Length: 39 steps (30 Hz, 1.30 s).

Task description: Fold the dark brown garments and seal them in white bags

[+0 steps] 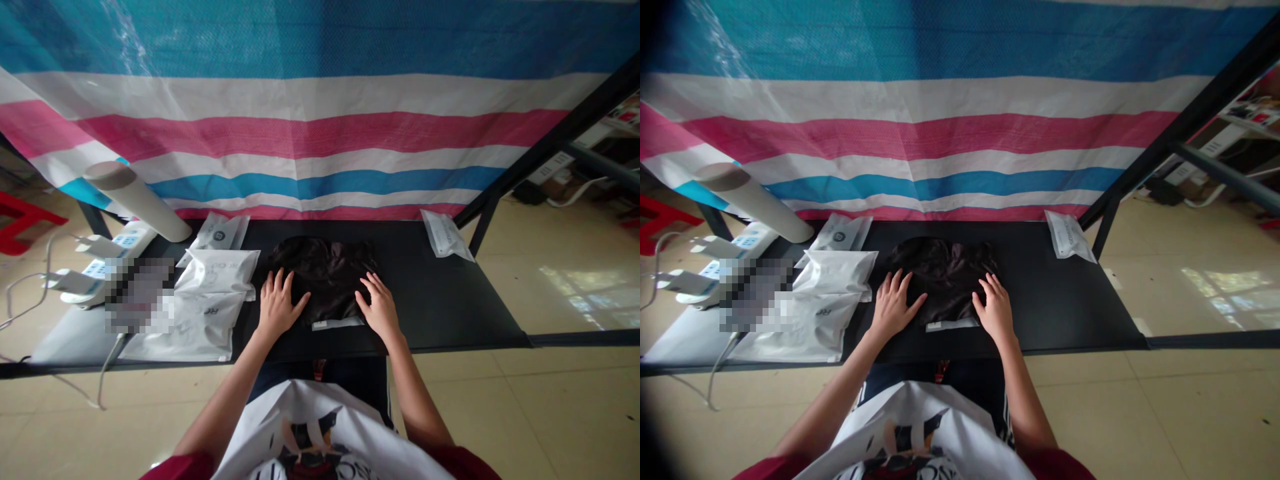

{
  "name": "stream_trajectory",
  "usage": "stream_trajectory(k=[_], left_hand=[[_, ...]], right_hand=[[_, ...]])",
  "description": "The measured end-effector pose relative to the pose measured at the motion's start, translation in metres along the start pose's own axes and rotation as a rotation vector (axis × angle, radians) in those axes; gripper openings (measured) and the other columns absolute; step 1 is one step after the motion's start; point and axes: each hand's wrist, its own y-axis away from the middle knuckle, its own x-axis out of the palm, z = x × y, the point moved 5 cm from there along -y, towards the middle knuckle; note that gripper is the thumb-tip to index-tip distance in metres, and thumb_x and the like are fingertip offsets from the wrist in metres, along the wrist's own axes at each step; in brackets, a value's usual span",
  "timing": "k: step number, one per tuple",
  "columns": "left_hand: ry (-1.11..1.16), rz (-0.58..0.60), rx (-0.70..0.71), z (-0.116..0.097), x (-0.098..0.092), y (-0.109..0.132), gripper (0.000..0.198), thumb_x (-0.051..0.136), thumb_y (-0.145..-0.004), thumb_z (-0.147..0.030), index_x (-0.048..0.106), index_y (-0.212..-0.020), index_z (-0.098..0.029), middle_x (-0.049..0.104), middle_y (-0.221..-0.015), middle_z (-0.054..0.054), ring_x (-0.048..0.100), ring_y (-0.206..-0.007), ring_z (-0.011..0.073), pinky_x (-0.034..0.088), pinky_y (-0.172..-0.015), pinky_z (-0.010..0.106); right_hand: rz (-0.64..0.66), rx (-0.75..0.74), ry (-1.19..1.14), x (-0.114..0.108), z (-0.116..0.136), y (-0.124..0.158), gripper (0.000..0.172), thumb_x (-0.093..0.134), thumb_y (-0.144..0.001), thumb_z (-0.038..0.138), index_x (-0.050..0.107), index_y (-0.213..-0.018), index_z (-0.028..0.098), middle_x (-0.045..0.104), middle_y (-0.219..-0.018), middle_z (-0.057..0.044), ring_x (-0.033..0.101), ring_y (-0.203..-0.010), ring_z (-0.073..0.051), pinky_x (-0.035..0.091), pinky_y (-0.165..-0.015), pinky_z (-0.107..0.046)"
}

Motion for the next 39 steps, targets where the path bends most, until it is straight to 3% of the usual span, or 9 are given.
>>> stream_trajectory(k=[5,10,14,19,23,29,39], left_hand=[[-0.038,0.037,0.012,0.011,0.004,-0.015,0.09,0.055,-0.079,-0.073,0.041,-0.147,-0.016,0.033,-0.156,0.02,0.028,-0.144,0.0428,0.029,-0.113,0.055],[-0.058,0.039,-0.013,0.016,0.004,-0.023,0.099,0.058,-0.073,-0.077,0.039,-0.149,-0.015,0.032,-0.156,0.022,0.026,-0.144,0.0457,0.031,-0.111,0.057],[-0.064,-0.004,-0.038,0.014,0.005,-0.019,0.091,0.053,-0.08,-0.072,0.04,-0.148,-0.012,0.035,-0.155,0.023,0.028,-0.144,0.0453,0.031,-0.111,0.058],[-0.021,-0.041,-0.006,0.013,-0.002,-0.006,0.075,0.045,-0.091,-0.063,0.042,-0.147,-0.013,0.038,-0.154,0.018,0.028,-0.146,0.0383,0.029,-0.115,0.054],[-0.012,-0.03,0.062,0.014,-0.007,0.01,0.08,0.049,-0.087,-0.067,0.04,-0.148,-0.015,0.035,-0.156,0.016,0.025,-0.147,0.037,0.025,-0.118,0.055],[-0.046,0.009,0.073,0.019,-0.001,0.02,0.096,0.054,-0.08,-0.073,0.036,-0.15,-0.009,0.032,-0.156,0.023,0.025,-0.147,0.0399,0.025,-0.117,0.056],[-0.025,-0.008,0.064,0.019,-0.002,0.02,0.077,0.051,-0.087,-0.063,0.043,-0.146,-0.013,0.039,-0.154,0.019,0.032,-0.145,0.0373,0.029,-0.116,0.054]], right_hand=[[-0.007,0.004,-0.017,-0.003,0.003,0.0,0.042,0.053,-0.093,0.04,0.062,-0.128,0.017,0.055,-0.142,-0.015,0.046,-0.137,-0.031,0.042,-0.109,-0.052],[-0.041,0.003,-0.131,-0.007,0.002,0.0,0.037,0.054,-0.093,0.04,0.066,-0.122,0.019,0.066,-0.127,-0.013,0.055,-0.128,-0.028,0.045,-0.107,-0.048],[-0.069,0.021,-0.139,-0.007,0.001,0.0,0.03,0.054,-0.092,0.036,0.07,-0.114,0.021,0.07,-0.12,-0.012,0.06,-0.12,-0.028,0.047,-0.104,-0.05],[-0.12,0.029,-0.183,-0.01,-0.001,0.002,0.03,0.054,-0.092,0.037,0.071,-0.11,0.02,0.07,-0.119,-0.013,0.058,-0.122,-0.028,0.047,-0.104,-0.049],[-0.157,0.067,-0.216,-0.012,-0.006,0.004,0.03,0.054,-0.092,0.039,0.071,-0.107,0.021,0.07,-0.118,-0.013,0.057,-0.125,-0.029,0.047,-0.104,-0.049],[-0.143,0.067,-0.177,-0.01,-0.008,0.004,0.026,0.054,-0.09,0.036,0.072,-0.101,0.02,0.071,-0.114,-0.012,0.058,-0.123,-0.029,0.047,-0.104,-0.049],[-0.163,0.058,-0.169,-0.011,-0.006,0.004,0.024,0.054,-0.089,0.033,0.073,-0.095,0.021,0.073,-0.11,-0.012,0.061,-0.118,-0.029,0.048,-0.103,-0.049]])
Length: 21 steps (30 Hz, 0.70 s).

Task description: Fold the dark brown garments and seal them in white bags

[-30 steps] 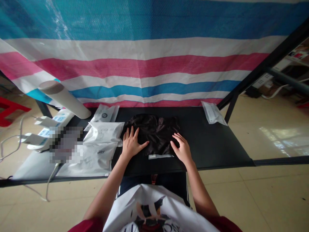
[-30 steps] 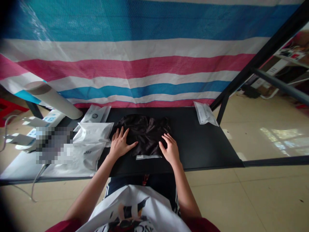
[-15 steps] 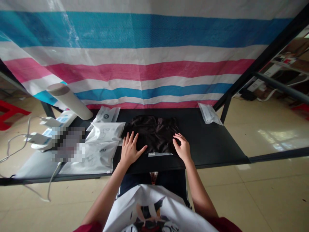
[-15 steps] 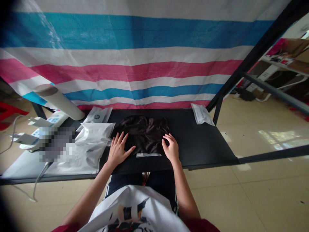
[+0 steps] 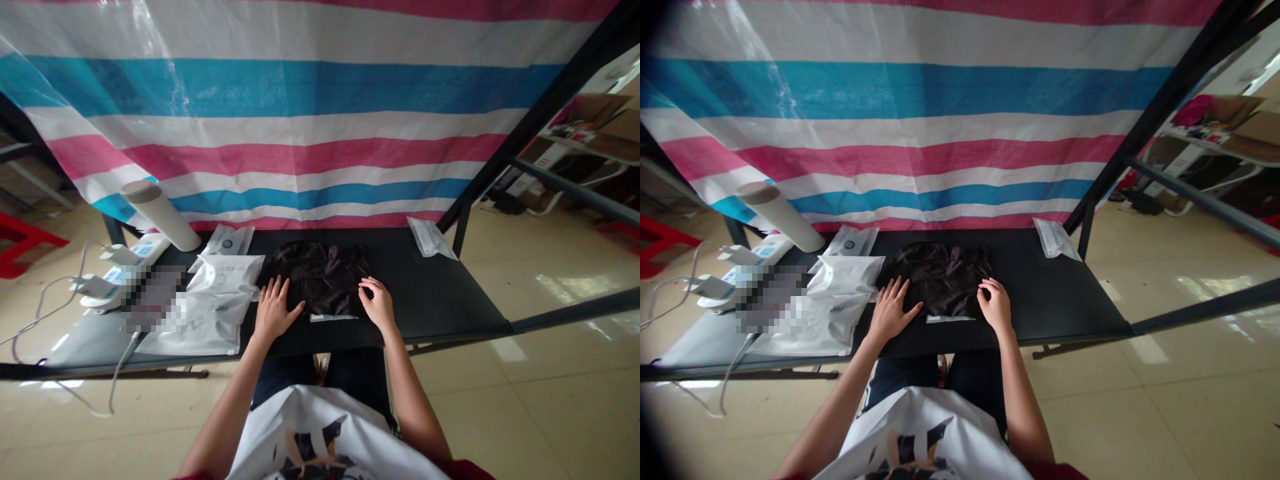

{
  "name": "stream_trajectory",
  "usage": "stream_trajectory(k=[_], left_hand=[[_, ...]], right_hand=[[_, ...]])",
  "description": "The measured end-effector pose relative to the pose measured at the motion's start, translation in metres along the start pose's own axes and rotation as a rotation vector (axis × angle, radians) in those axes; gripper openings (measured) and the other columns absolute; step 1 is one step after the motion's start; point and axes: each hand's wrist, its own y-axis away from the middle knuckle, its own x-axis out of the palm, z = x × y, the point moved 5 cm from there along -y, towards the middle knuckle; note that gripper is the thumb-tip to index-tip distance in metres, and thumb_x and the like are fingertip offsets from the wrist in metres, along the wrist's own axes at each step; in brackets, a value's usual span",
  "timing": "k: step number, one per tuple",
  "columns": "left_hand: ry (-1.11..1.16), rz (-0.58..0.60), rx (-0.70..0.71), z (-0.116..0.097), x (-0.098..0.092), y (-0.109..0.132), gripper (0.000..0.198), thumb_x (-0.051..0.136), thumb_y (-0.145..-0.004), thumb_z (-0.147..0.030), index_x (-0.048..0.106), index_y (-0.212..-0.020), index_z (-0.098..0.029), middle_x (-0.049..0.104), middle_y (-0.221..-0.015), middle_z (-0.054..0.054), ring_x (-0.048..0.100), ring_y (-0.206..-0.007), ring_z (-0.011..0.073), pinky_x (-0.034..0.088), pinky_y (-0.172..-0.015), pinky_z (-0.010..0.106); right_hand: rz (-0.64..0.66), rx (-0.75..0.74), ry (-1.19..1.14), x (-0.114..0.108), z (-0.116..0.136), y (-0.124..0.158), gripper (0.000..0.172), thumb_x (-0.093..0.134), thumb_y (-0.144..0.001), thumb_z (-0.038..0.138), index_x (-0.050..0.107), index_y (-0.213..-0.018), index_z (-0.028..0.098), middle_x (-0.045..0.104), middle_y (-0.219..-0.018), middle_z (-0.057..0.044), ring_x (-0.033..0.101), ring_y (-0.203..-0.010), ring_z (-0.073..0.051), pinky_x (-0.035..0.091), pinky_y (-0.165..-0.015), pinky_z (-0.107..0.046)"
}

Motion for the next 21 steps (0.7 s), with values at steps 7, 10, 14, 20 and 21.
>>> stream_trajectory(k=[7,10,14,20,21], left_hand=[[0.076,-0.094,-0.045,0.002,-0.003,0.006,0.064,0.047,-0.093,-0.051,0.042,-0.143,-0.013,0.039,-0.152,0.02,0.029,-0.146,0.0374,0.033,-0.114,0.054],[0.1,-0.13,-0.065,-0.001,-0.005,0.022,0.065,0.048,-0.093,-0.045,0.035,-0.146,-0.01,0.032,-0.155,0.023,0.024,-0.147,0.0387,0.034,-0.114,0.056],[0.099,-0.128,-0.109,-0.009,-0.007,0.051,0.072,0.048,-0.093,-0.046,0.026,-0.149,-0.006,0.023,-0.157,0.028,0.021,-0.148,0.0408,0.034,-0.113,0.057],[0.121,-0.065,-0.147,-0.011,-0.004,0.072,0.08,0.046,-0.093,-0.055,0.024,-0.152,-0.005,0.032,-0.154,0.028,0.02,-0.148,0.0406,0.03,-0.116,0.059],[0.149,-0.051,-0.143,-0.009,-0.003,0.069,0.081,0.046,-0.093,-0.056,0.023,-0.153,-0.006,0.033,-0.154,0.027,0.019,-0.149,0.0396,0.029,-0.116,0.059]], right_hand=[[-0.007,0.002,0.001,0.001,-0.001,0.0,0.024,0.053,-0.09,0.034,0.072,-0.094,0.021,0.072,-0.11,-0.013,0.061,-0.117,-0.029,0.048,-0.101,-0.05],[-0.003,0.006,0.003,0.001,0.0,0.0,0.023,0.053,-0.089,0.034,0.072,-0.095,0.021,0.072,-0.111,-0.012,0.061,-0.117,-0.03,0.048,-0.101,-0.05],[0.001,0.008,0.007,0.0,0.001,-0.001,0.022,0.054,-0.089,0.032,0.072,-0.095,0.021,0.072,-0.111,-0.012,0.061,-0.117,-0.029,0.048,-0.101,-0.049],[0.001,0.015,0.018,0.001,-0.001,-0.002,0.021,0.055,-0.089,0.031,0.072,-0.094,0.022,0.072,-0.11,-0.011,0.061,-0.116,-0.029,0.048,-0.101,-0.048],[0.001,0.016,0.021,0.001,-0.001,-0.002,0.02,0.055,-0.089,0.031,0.072,-0.094,0.022,0.073,-0.11,-0.011,0.061,-0.116,-0.029,0.048,-0.101,-0.048]])
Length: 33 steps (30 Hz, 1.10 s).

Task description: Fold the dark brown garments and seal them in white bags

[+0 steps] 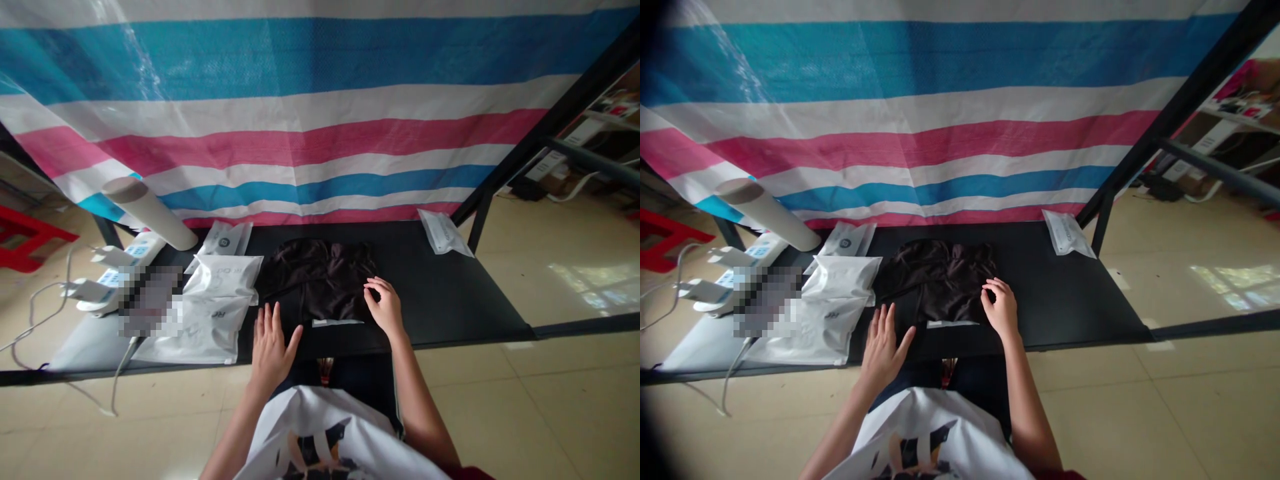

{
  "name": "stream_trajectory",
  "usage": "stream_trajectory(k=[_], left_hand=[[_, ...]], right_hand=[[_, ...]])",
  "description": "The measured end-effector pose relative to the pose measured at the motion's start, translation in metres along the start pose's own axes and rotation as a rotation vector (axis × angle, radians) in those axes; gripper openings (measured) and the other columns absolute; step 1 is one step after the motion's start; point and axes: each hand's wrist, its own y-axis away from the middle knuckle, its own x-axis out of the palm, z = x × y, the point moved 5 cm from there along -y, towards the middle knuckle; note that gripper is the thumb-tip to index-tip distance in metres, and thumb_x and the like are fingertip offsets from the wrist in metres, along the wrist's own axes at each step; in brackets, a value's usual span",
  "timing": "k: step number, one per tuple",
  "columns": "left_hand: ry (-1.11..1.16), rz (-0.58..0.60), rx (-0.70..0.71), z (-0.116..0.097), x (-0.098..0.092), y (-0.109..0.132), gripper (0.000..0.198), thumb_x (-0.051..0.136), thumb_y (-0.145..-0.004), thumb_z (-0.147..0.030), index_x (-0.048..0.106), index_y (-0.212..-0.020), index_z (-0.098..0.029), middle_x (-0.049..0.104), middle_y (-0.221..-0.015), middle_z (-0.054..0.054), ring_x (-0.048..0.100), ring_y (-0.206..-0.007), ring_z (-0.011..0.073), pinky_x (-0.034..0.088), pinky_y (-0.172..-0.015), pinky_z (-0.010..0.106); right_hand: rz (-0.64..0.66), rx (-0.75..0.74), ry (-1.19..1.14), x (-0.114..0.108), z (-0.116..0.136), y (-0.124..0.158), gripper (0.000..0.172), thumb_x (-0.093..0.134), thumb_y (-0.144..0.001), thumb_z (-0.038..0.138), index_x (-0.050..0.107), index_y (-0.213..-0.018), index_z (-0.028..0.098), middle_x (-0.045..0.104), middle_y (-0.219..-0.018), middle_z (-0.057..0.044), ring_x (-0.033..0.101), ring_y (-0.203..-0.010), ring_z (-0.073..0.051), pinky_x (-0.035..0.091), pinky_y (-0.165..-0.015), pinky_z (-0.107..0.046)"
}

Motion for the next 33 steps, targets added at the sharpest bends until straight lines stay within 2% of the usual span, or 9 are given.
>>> stream_trajectory(k=[7,12,15,18,20,22,24,27,33], left_hand=[[0.425,0.103,-0.154,0.015,0.011,-0.058,0.085,0.048,-0.091,-0.059,0.015,-0.156,-0.015,0.025,-0.16,0.018,0.017,-0.15,0.0345,0.018,-0.121,0.057],[0.834,0.016,-0.394,0.015,0.018,-0.086,0.084,0.058,-0.087,-0.055,0.019,-0.155,-0.024,0.026,-0.161,0.012,0.021,-0.15,0.0299,0.022,-0.121,0.048],[0.973,-0.104,-0.392,0.009,0.013,-0.093,0.073,0.054,-0.091,-0.049,0.023,-0.154,-0.028,0.026,-0.162,0.006,0.022,-0.15,0.0256,0.024,-0.121,0.041],[0.909,-0.238,-0.287,-0.002,-0.001,-0.101,0.071,0.052,-0.092,-0.046,0.023,-0.154,-0.027,0.025,-0.162,0.007,0.022,-0.15,0.0255,0.023,-0.122,0.042],[0.759,-0.256,-0.119,-0.02,-0.013,-0.111,0.073,0.053,-0.092,-0.046,0.023,-0.154,-0.024,0.027,-0.161,0.01,0.023,-0.15,0.0277,0.021,-0.122,0.046],[0.578,-0.128,0.151,-0.049,-0.017,-0.121,0.076,0.056,-0.09,-0.048,0.023,-0.154,-0.021,0.032,-0.159,0.013,0.023,-0.149,0.0301,0.019,-0.122,0.051],[0.43,0.125,0.425,-0.081,-0.01,-0.124,0.08,0.057,-0.088,-0.051,0.026,-0.154,-0.018,0.038,-0.155,0.015,0.024,-0.149,0.0314,0.019,-0.122,0.052],[0.286,0.428,0.636,-0.111,0.01,-0.118,0.081,0.061,-0.083,-0.058,0.037,-0.149,-0.017,0.05,-0.147,0.015,0.029,-0.147,0.0321,0.023,-0.12,0.053],[0.152,0.485,0.701,-0.119,0.036,-0.107,0.074,0.063,-0.079,-0.06,0.052,-0.139,-0.017,0.057,-0.138,0.015,0.035,-0.144,0.0323,0.025,-0.12,0.052]], right_hand=[[-0.006,-0.01,0.014,-0.001,0.003,-0.001,0.019,0.055,-0.089,0.029,0.072,-0.094,0.021,0.073,-0.109,-0.011,0.061,-0.115,-0.028,0.048,-0.1,-0.047],[0.001,-0.003,0.009,-0.001,0.002,-0.001,0.019,0.055,-0.089,0.028,0.072,-0.096,0.021,0.073,-0.11,-0.011,0.061,-0.115,-0.027,0.049,-0.099,-0.046],[0.005,0.011,0.017,-0.001,0.001,-0.001,0.019,0.056,-0.089,0.028,0.072,-0.095,0.021,0.073,-0.11,-0.01,0.061,-0.115,-0.028,0.049,-0.1,-0.046],[0.011,0.013,0.015,0.0,0.0,-0.001,0.019,0.056,-0.089,0.028,0.072,-0.095,0.021,0.072,-0.111,-0.011,0.061,-0.116,-0.028,0.048,-0.1,-0.047],[0.017,0.011,0.013,0.0,0.0,-0.001,0.018,0.056,-0.089,0.027,0.072,-0.095,0.021,0.072,-0.111,-0.01,0.061,-0.116,-0.028,0.049,-0.099,-0.047],[0.019,0.007,0.01,0.001,0.0,-0.001,0.018,0.056,-0.089,0.027,0.072,-0.095,0.021,0.072,-0.11,-0.01,0.061,-0.116,-0.028,0.049,-0.099,-0.047],[0.015,0.002,0.009,0.0,0.0,-0.001,0.018,0.055,-0.089,0.027,0.072,-0.095,0.021,0.072,-0.109,-0.011,0.061,-0.115,-0.028,0.049,-0.098,-0.046],[0.008,-0.005,0.01,0.0,0.001,-0.001,0.019,0.055,-0.089,0.027,0.072,-0.096,0.021,0.072,-0.109,-0.011,0.061,-0.115,-0.028,0.049,-0.099,-0.047],[0.004,-0.015,0.007,-0.001,0.003,-0.002,0.019,0.055,-0.09,0.027,0.072,-0.096,0.021,0.072,-0.11,-0.011,0.061,-0.115,-0.028,0.049,-0.1,-0.048]])
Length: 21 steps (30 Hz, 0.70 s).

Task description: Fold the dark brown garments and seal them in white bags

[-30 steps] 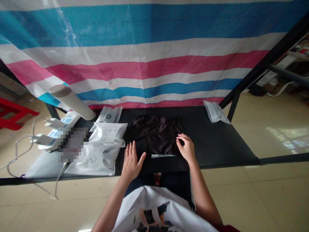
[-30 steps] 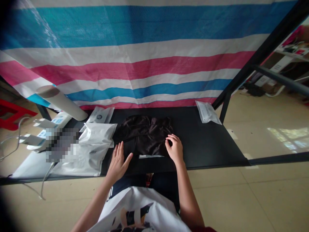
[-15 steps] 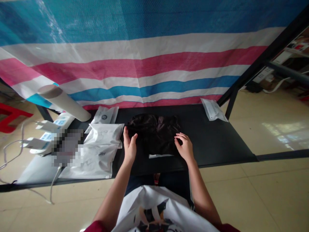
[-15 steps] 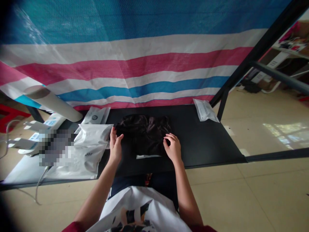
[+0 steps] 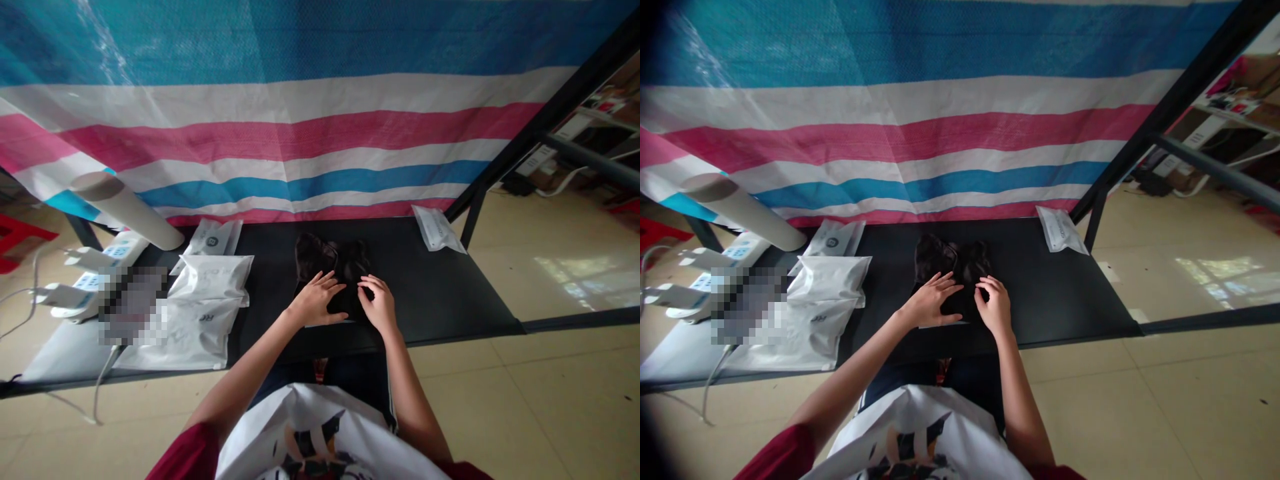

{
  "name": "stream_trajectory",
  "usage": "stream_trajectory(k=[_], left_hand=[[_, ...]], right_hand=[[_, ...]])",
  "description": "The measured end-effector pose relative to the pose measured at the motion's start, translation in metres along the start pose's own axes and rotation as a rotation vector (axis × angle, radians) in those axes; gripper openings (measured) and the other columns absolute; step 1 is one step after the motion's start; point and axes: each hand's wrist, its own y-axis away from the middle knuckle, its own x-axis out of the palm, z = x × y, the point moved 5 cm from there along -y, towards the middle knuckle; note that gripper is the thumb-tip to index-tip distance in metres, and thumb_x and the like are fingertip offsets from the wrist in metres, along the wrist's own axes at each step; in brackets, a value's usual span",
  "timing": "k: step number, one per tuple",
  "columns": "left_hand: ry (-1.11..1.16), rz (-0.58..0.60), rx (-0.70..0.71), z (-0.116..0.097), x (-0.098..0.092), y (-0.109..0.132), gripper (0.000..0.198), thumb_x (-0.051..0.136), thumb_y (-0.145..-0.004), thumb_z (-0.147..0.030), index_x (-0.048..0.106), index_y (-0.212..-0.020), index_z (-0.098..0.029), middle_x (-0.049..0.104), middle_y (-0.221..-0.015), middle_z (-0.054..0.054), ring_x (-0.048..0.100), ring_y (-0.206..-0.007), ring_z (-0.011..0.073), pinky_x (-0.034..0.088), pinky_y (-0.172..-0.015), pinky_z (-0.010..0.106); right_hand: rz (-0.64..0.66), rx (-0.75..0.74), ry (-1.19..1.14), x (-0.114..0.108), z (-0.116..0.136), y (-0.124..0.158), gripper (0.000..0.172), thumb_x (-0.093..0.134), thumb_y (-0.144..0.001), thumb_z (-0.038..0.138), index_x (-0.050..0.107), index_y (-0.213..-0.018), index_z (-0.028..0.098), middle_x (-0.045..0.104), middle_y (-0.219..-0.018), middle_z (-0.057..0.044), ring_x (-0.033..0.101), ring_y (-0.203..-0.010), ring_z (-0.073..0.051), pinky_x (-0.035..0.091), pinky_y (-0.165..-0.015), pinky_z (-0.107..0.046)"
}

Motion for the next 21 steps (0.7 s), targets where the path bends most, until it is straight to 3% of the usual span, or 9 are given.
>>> stream_trajectory(k=[3,7,11,13,16,21], left_hand=[[-0.035,-0.015,0.009,0.0,-0.001,0.008,0.065,0.064,-0.081,-0.055,0.057,-0.133,-0.018,0.06,-0.135,0.013,0.036,-0.143,0.0315,0.025,-0.12,0.051],[-0.041,-0.069,-0.02,-0.003,-0.016,0.034,0.062,0.063,-0.082,-0.054,0.056,-0.134,-0.021,0.055,-0.142,0.01,0.034,-0.144,0.0306,0.024,-0.121,0.051],[-0.075,-0.087,-0.112,0.005,-0.027,0.073,0.078,0.074,-0.071,-0.05,0.051,-0.14,-0.023,0.045,-0.151,0.009,0.028,-0.147,0.0341,0.024,-0.12,0.053],[-0.087,-0.06,-0.158,0.013,-0.024,0.091,0.078,0.074,-0.071,-0.047,0.049,-0.141,-0.024,0.044,-0.152,0.008,0.029,-0.146,0.0343,0.024,-0.12,0.055],[-0.085,-0.029,-0.192,0.023,-0.014,0.114,0.067,0.065,-0.082,-0.044,0.048,-0.143,-0.025,0.043,-0.153,0.008,0.032,-0.145,0.0329,0.027,-0.118,0.057],[-0.039,-0.073,-0.199,0.025,-0.006,0.135,0.047,0.051,-0.092,-0.031,0.053,-0.139,-0.028,0.049,-0.149,0.006,0.038,-0.142,0.0296,0.033,-0.115,0.055]], right_hand=[[-0.007,0.008,-0.025,-0.002,0.003,-0.001,0.02,0.055,-0.09,0.03,0.072,-0.097,0.022,0.072,-0.11,-0.011,0.062,-0.115,-0.028,0.049,-0.101,-0.048],[0.0,0.022,-0.129,-0.015,0.008,0.005,0.021,0.054,-0.092,0.033,0.071,-0.1,0.022,0.07,-0.115,-0.011,0.063,-0.114,-0.026,0.05,-0.101,-0.045],[0.179,-0.047,-0.042,-0.031,0.013,0.027,0.027,0.064,-0.086,0.04,0.07,-0.105,0.023,0.068,-0.122,-0.01,0.056,-0.124,-0.029,0.046,-0.105,-0.049],[0.31,-0.094,0.047,-0.036,0.015,0.041,0.04,0.07,-0.08,0.043,0.069,-0.114,0.023,0.062,-0.134,-0.01,0.05,-0.132,-0.032,0.043,-0.108,-0.052],[0.434,-0.145,0.129,-0.041,0.017,0.06,0.058,0.073,-0.075,0.045,0.063,-0.128,0.024,0.051,-0.147,-0.01,0.041,-0.139,-0.035,0.038,-0.111,-0.057],[0.433,-0.171,0.128,-0.042,0.019,0.074,0.045,0.068,-0.081,0.041,0.066,-0.123,0.027,0.055,-0.143,-0.008,0.043,-0.138,-0.034,0.035,-0.111,-0.062]])
